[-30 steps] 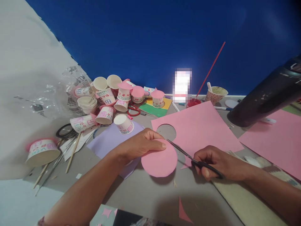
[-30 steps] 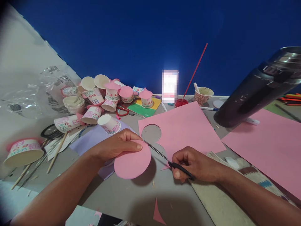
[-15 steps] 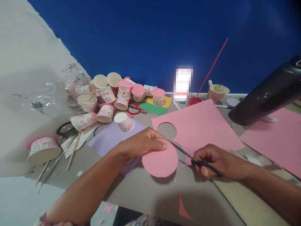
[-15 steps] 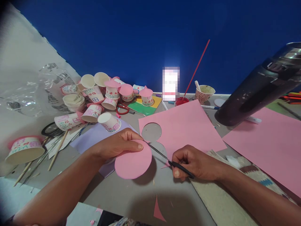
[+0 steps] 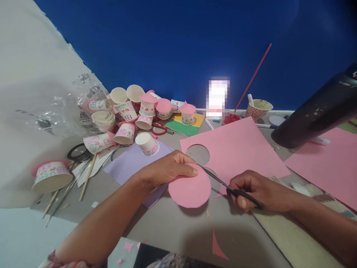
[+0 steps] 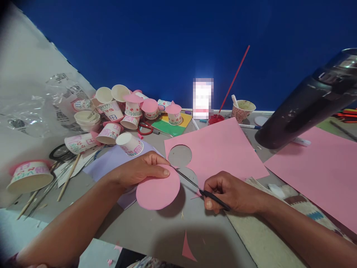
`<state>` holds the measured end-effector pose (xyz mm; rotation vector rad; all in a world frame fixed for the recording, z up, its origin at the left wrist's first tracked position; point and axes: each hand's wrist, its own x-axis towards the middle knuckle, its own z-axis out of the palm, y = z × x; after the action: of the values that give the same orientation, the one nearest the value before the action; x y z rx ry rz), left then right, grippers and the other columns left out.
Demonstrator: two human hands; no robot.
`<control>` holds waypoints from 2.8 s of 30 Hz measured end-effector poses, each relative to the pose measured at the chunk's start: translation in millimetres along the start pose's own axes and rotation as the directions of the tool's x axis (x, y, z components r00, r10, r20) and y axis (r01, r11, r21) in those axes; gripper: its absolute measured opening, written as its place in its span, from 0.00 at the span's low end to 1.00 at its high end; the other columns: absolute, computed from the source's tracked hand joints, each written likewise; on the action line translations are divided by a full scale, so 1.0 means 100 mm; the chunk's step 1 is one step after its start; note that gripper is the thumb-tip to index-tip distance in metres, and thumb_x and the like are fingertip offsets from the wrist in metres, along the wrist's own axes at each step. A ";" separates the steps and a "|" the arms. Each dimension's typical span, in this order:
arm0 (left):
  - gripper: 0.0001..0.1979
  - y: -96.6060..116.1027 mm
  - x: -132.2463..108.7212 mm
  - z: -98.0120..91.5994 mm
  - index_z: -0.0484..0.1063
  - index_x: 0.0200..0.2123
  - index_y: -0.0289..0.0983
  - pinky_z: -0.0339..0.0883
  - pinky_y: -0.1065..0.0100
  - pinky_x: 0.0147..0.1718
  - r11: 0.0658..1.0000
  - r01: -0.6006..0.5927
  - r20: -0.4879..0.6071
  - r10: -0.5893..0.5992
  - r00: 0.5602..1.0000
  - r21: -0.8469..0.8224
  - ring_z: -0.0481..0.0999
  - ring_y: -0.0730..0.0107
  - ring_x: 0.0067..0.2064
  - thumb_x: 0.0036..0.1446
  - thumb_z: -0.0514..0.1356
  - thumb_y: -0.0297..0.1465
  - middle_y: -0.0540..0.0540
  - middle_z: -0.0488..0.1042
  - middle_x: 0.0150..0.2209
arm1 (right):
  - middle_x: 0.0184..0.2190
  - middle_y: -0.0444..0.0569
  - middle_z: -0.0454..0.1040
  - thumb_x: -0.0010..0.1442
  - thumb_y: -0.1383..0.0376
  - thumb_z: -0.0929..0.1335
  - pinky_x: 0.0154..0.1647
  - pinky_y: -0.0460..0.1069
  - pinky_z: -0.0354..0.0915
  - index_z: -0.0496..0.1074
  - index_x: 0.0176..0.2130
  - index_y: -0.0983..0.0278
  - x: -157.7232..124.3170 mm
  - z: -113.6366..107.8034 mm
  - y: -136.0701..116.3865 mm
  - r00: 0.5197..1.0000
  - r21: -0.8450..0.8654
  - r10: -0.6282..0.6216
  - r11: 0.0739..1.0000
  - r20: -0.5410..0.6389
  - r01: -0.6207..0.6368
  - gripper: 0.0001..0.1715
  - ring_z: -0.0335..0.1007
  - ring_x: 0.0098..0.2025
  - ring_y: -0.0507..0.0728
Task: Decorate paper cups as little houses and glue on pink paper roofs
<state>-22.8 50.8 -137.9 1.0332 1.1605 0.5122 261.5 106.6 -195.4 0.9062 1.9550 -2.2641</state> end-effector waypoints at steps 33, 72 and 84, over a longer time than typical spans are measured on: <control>0.17 -0.13 0.24 -0.01 0.81 0.37 0.31 0.72 0.65 0.35 0.916 -0.214 -0.257 0.129 0.958 -0.338 0.80 0.62 0.33 0.52 0.72 0.39 0.40 0.83 0.33 | 0.28 0.51 0.76 0.51 0.36 0.75 0.30 0.49 0.64 0.77 0.35 0.68 -0.01 -0.03 0.06 0.864 0.075 -0.242 0.950 -0.441 0.304 0.38 0.65 0.28 0.53; 0.15 -0.25 0.35 0.14 0.87 0.39 0.34 0.70 0.53 0.56 0.889 -0.132 -0.074 0.110 0.991 -0.439 0.82 0.42 0.51 0.51 0.73 0.38 0.32 0.85 0.41 | 0.26 0.42 0.69 0.61 0.53 0.72 0.27 0.47 0.52 0.68 0.28 0.63 -0.09 -0.05 -0.11 0.789 -0.315 -0.199 0.949 -0.582 0.007 0.19 0.58 0.27 0.51; 0.31 -0.33 0.23 -0.02 0.85 0.45 0.32 0.69 0.65 0.39 0.998 -0.050 0.174 0.043 0.984 0.034 0.79 0.59 0.38 0.56 0.67 0.54 0.38 0.81 0.32 | 0.45 0.57 0.81 0.58 0.62 0.73 0.44 0.51 0.62 0.77 0.46 0.64 -0.03 -0.12 -0.11 0.731 -0.714 -0.410 0.685 -0.546 -0.149 0.16 0.74 0.46 0.63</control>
<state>-21.8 54.0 -177.7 1.1173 0.9968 0.4295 264.5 119.4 -184.7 1.5910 2.9337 -0.9298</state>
